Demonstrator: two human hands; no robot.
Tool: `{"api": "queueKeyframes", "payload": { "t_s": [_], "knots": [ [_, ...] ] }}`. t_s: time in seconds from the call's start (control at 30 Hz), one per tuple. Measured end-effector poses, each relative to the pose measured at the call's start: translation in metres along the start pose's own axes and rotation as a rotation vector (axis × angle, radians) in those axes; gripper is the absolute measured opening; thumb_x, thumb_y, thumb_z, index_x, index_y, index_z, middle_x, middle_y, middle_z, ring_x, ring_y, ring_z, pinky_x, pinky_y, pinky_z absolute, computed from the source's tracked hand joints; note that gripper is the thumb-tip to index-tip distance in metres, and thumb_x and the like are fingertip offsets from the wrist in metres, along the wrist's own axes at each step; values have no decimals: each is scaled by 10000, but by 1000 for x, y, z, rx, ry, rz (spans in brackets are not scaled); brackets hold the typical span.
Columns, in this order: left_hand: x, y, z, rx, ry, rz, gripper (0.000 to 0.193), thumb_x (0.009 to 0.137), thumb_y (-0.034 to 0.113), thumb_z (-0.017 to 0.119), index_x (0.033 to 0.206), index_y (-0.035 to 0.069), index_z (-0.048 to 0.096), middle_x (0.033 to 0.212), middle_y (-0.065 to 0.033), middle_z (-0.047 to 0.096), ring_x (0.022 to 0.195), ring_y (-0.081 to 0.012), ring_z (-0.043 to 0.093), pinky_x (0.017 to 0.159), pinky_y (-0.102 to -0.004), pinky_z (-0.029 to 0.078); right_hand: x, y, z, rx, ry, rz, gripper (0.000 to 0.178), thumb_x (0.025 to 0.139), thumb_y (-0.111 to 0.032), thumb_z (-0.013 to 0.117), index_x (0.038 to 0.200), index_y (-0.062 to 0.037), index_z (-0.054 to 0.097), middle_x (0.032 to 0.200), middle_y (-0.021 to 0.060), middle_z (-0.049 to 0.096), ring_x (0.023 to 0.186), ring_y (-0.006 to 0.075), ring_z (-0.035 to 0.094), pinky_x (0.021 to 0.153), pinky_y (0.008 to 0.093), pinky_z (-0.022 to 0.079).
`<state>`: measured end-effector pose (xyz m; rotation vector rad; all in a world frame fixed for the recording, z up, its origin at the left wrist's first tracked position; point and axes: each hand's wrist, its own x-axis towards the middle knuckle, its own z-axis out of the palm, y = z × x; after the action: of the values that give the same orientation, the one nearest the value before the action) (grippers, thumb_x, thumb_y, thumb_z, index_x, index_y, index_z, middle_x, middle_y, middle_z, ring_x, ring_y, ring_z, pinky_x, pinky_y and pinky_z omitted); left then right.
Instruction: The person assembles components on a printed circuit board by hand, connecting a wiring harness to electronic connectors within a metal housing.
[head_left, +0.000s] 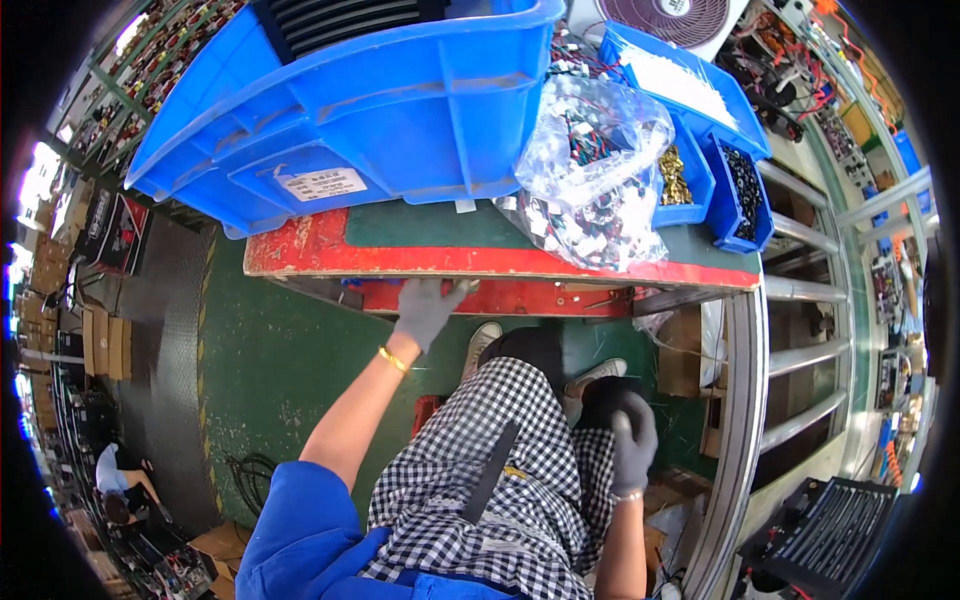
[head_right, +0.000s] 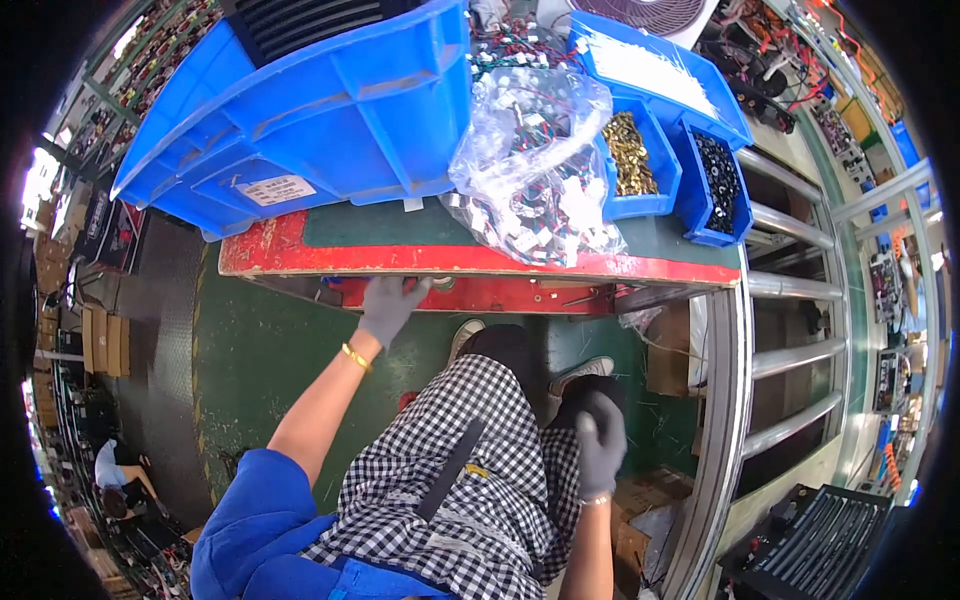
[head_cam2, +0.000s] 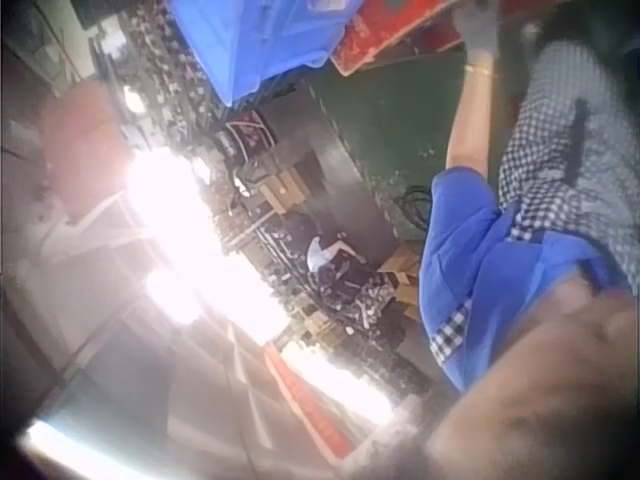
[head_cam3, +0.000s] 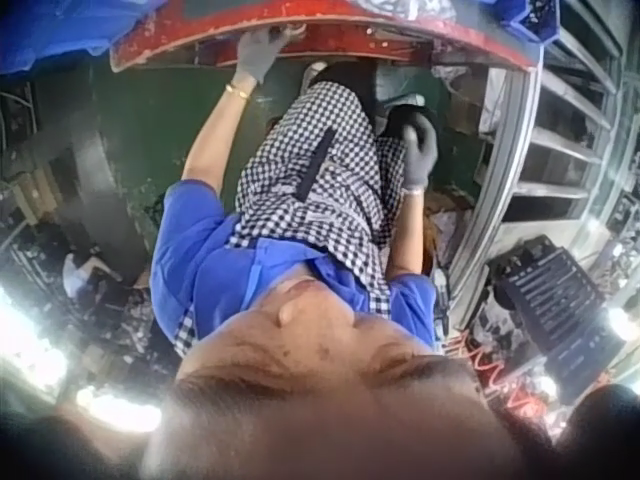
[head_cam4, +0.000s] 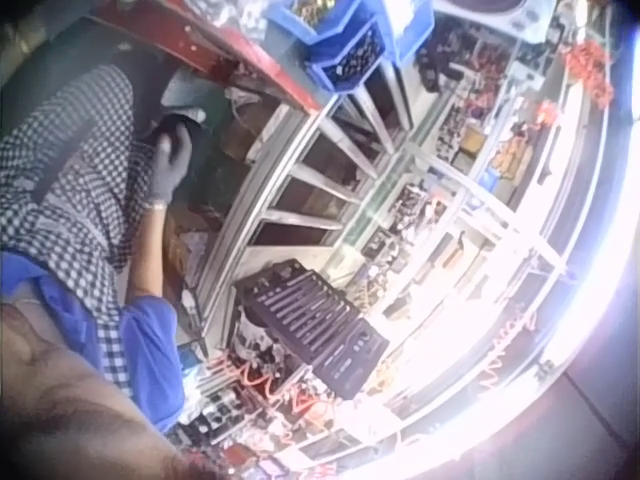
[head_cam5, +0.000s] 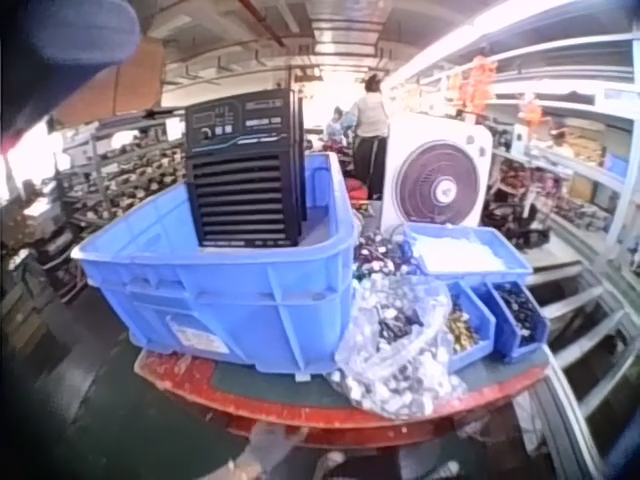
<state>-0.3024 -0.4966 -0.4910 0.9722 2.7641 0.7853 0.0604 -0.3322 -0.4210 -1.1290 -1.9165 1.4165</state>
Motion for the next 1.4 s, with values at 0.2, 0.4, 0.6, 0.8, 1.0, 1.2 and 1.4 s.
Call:
{"api": "queueKeyframes", "payload": {
  "t_s": [0.2,0.4,0.6,0.8,1.0,1.2,1.4],
  "knots": [
    [54,-14,32,136,-174,86,476,938,477,564,1239,113,629,1268,-131,636,1203,-319,576,1033,-460,427,-119,122,-90,-412,136,385,357,986,-246,540,1139,67,619,1093,213,677,1000,293,640,908,387,484],
    [54,-34,59,109,-38,242,454,957,451,545,1271,129,605,1302,-105,618,1226,-302,559,1051,-442,423,-259,293,-127,-842,-612,268,398,926,-238,556,1277,-58,606,1231,155,671,1107,279,648,939,365,501],
    [68,-23,43,233,-241,317,396,977,336,516,1313,133,565,1365,-126,563,1271,-327,521,1079,-458,400,-276,245,-121,-713,-500,344,382,929,-212,562,1263,-33,608,1215,147,679,1093,256,652,932,352,504],
    [75,-8,35,164,-330,161,492,970,457,532,1354,150,545,1401,-93,552,1309,-273,492,1114,-404,364,-308,198,-151,-591,-393,415,366,931,-185,569,1249,-8,611,1200,139,686,1079,233,656,926,338,507],
    [72,9,29,358,-362,216,558,985,532,465,1387,150,524,1449,-108,517,1343,-296,470,1127,-432,346,-286,112,-109,-467,-271,489,350,934,-159,576,1235,17,614,1184,131,694,1065,211,660,920,325,510],
    [65,-7,37,348,-322,119,593,986,568,440,1403,152,513,1465,-125,500,1349,-312,464,1126,-453,343,-258,52,-87,-318,-173,463,365,916,-111,612,1251,34,603,1177,127,700,1065,183,664,917,312,515],
    [45,23,-2,263,-357,91,635,961,597,470,1393,134,510,1381,-162,548,1254,-352,531,1077,-482,378,-285,102,-113,-374,-313,246,329,916,-108,603,1221,15,625,1109,112,709,1012,170,665,855,307,531]
  ]
}}
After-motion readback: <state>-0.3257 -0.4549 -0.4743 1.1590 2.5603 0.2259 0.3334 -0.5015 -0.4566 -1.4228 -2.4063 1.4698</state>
